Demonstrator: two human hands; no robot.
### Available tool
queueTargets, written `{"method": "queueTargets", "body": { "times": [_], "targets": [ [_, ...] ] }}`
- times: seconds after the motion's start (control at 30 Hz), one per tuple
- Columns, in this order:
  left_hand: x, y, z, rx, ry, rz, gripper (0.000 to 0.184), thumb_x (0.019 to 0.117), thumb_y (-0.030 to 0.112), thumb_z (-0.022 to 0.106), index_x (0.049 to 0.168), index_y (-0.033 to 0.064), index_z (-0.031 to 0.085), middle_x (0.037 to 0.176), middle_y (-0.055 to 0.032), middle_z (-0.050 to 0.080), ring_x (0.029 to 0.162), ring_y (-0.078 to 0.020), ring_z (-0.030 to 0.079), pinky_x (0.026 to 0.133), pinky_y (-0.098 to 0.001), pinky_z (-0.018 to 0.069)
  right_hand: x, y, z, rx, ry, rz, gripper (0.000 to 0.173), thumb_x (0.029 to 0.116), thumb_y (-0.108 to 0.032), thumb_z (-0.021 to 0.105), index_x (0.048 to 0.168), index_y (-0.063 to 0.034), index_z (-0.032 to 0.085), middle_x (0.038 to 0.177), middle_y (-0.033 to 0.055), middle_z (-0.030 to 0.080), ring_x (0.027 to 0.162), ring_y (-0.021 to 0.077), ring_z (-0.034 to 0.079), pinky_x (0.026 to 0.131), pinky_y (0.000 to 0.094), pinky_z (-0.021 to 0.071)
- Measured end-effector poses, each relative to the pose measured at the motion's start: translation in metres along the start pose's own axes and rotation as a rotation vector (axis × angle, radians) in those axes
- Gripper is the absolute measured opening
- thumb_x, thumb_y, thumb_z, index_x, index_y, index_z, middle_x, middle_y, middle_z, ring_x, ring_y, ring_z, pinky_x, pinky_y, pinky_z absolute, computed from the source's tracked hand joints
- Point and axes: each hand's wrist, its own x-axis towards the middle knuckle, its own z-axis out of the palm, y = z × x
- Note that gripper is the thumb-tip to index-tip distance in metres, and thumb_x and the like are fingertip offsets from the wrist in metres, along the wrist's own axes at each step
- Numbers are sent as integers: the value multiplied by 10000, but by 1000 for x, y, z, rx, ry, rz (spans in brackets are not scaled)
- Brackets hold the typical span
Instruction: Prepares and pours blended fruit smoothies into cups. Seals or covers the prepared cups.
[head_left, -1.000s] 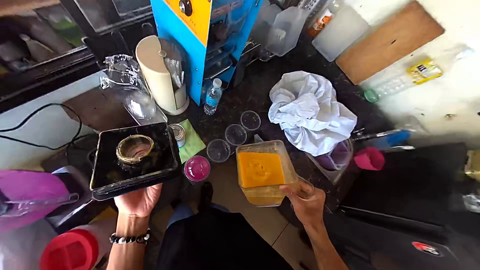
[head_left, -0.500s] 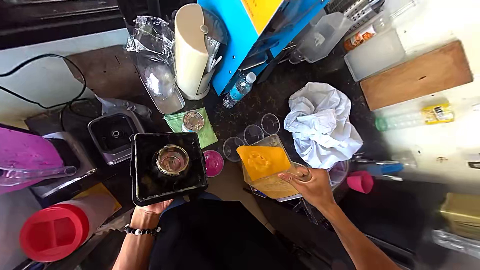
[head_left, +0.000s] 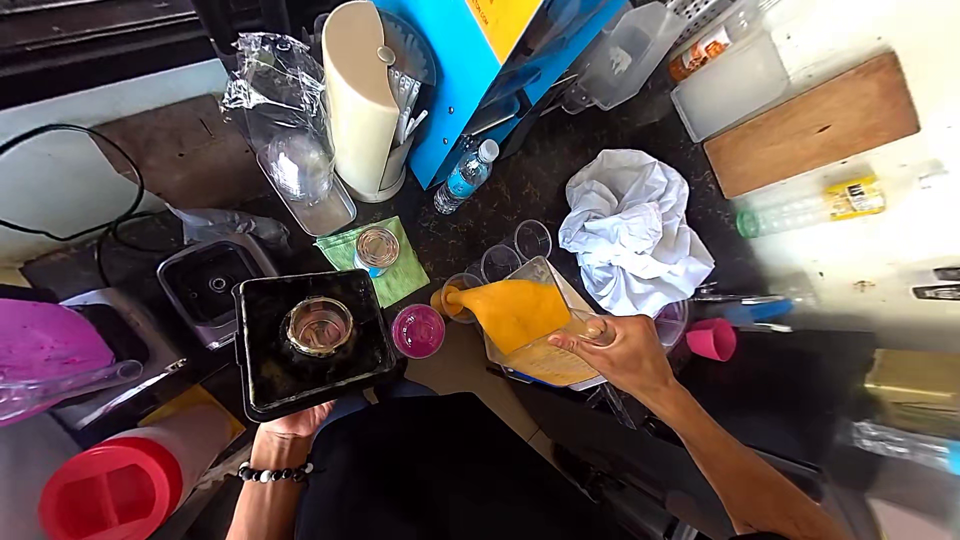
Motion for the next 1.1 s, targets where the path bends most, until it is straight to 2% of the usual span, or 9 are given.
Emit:
{"method": "queueTargets", "body": {
  "times": [0.07,0.2,0.37,0.57,0.7,0.87,0.97,1.03,1.1],
  "targets": [
    [1,-1,0,0,13,-7,336,877,332,707,1035,42,767,1015,-152,764,919,-244,760,766,-375,637,1,-2,-1,-7,-10,-1,669,797,-745,664,563,-153,458,507,-77,383,482,47,391,500,307,331],
    [2,-2,-3,41,25,4,373,818,375,762,1028,67,774,1008,-133,766,912,-232,759,758,-374,637,2,-4,1,-6,-5,-8,674,793,-746,663,560,-143,469,503,-66,400,485,63,413,501,323,344],
    [6,1,-8,38,-4,-12,409,812,377,772,1061,53,766,1033,-146,761,925,-245,758,749,-378,638,3,-6,5,15,-1,8,678,778,-763,666,558,-153,465,501,-74,394,481,53,413,499,312,341],
    [9,-1,-7,23,14,1,419,842,396,738,1068,43,759,1043,-162,757,923,-263,758,729,-398,640,3,-9,7,0,15,14,693,773,-779,655,566,-142,476,508,-59,411,492,71,435,506,330,353],
    [10,-3,-7,29,-10,9,432,820,395,760,1080,49,759,1050,-160,756,945,-261,754,767,-404,636,3,-9,8,6,31,30,694,771,-781,655,568,-140,484,507,-56,412,492,79,436,508,341,359],
    [10,-4,-8,-19,39,7,433,845,398,729,1082,36,750,1056,-174,751,939,-281,754,749,-416,638,-1,-4,10,48,47,32,674,766,-763,681,564,-156,468,509,-83,391,485,46,402,508,307,342],
    [12,-5,-8,-44,58,3,452,852,412,719,1089,28,744,1059,-182,749,939,-289,754,745,-424,640,-5,14,13,177,40,27,612,777,-694,734,590,-155,510,532,-108,421,498,-16,393,513,230,337],
    [15,-4,-8,-58,38,-4,474,858,425,712,1117,29,726,1086,-187,739,966,-291,745,778,-426,635,-9,30,16,325,33,58,524,793,-587,788,618,-162,536,564,-132,456,517,-61,408,518,165,347],
    [15,-5,-8,-58,51,4,461,881,429,689,1099,25,735,1071,-191,744,948,-296,751,758,-423,638,-14,41,22,481,55,88,395,794,-448,835,653,-169,592,600,-145,543,543,-85,475,535,129,404]
  ]
}}
